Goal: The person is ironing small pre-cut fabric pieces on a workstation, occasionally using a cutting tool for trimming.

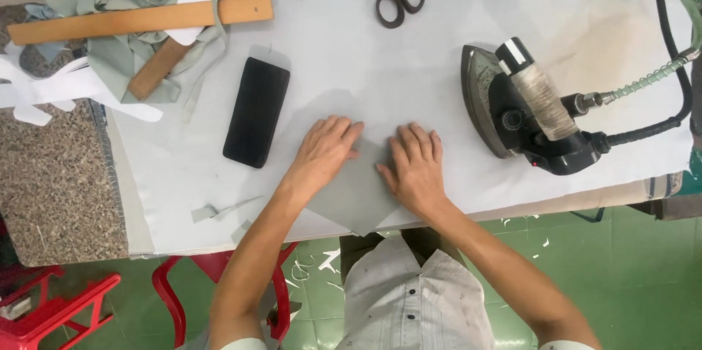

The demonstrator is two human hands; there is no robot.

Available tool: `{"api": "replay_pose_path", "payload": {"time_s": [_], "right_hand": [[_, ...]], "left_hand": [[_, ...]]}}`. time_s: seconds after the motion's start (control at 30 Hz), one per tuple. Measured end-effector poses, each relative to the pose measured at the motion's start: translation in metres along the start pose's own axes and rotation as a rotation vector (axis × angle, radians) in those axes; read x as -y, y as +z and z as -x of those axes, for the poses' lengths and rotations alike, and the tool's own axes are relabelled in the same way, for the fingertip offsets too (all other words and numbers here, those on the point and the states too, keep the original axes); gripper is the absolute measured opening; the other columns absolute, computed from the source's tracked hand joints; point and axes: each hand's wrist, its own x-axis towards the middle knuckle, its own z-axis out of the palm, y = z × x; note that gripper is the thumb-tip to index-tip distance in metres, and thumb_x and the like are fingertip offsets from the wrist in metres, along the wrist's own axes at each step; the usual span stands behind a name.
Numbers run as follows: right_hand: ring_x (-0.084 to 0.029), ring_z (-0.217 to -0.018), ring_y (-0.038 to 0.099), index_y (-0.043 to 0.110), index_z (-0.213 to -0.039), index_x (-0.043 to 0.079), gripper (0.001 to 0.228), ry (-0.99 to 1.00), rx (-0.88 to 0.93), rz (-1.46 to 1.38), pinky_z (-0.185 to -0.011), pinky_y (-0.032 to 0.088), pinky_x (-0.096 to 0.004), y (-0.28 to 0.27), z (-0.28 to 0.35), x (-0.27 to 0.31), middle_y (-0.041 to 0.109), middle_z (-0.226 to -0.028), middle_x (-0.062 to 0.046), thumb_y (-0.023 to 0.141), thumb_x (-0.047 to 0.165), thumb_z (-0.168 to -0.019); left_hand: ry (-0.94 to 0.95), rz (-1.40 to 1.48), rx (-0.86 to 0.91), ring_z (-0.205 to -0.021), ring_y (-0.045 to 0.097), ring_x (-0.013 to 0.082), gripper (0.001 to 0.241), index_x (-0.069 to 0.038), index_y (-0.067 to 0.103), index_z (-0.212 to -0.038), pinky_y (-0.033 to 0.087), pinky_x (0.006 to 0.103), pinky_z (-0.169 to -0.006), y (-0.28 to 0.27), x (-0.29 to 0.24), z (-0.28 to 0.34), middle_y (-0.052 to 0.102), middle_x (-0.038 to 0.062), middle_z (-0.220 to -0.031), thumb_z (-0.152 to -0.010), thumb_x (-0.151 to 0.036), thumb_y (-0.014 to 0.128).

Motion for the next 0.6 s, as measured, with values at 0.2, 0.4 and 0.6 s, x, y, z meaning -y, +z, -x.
{"api": "replay_pose_path", "payload": {"time_s": [0.2,0.4,0.6], "right_hand": [[-0.041,-0.145,0.034,0.064,-0.112,0.008,0.030,-0.007,-0.005,-0.110,-0.115,0.021,-0.065,0.003,-0.002,0.001,0.050,-0.140,-0.018,0.073,0.030,-0.093],[-0.038,-0.135,0.051,0.066,-0.091,0.011,0.011,-0.043,-0.177,-0.124,-0.112,0.030,-0.063,-0.008,-0.005,-0.003,0.063,-0.119,-0.010,0.077,0.010,-0.088],[-0.036,-0.134,0.053,0.071,-0.095,0.014,0.006,-0.109,-0.196,-0.099,-0.113,0.033,-0.061,0.008,0.011,-0.008,0.064,-0.116,-0.010,0.073,0.012,-0.090]], "left_hand": [[0.110,-0.052,-0.058,-0.086,0.049,0.0201,0.022,-0.009,0.070,-0.077,0.039,0.0400,-0.096,-0.003,0.007,-0.006,0.049,0.002,-0.076,-0.076,-0.025,0.085],[0.134,-0.039,-0.356,-0.113,0.055,0.0286,0.013,-0.008,0.066,-0.084,0.040,0.0532,-0.108,0.013,0.007,-0.004,0.058,0.009,-0.100,-0.087,-0.016,0.077],[0.136,-0.172,-0.516,-0.125,0.056,0.0320,0.011,-0.012,0.070,-0.101,0.042,0.0571,-0.107,0.034,0.004,0.013,0.061,0.014,-0.122,-0.092,-0.015,0.075]]}}
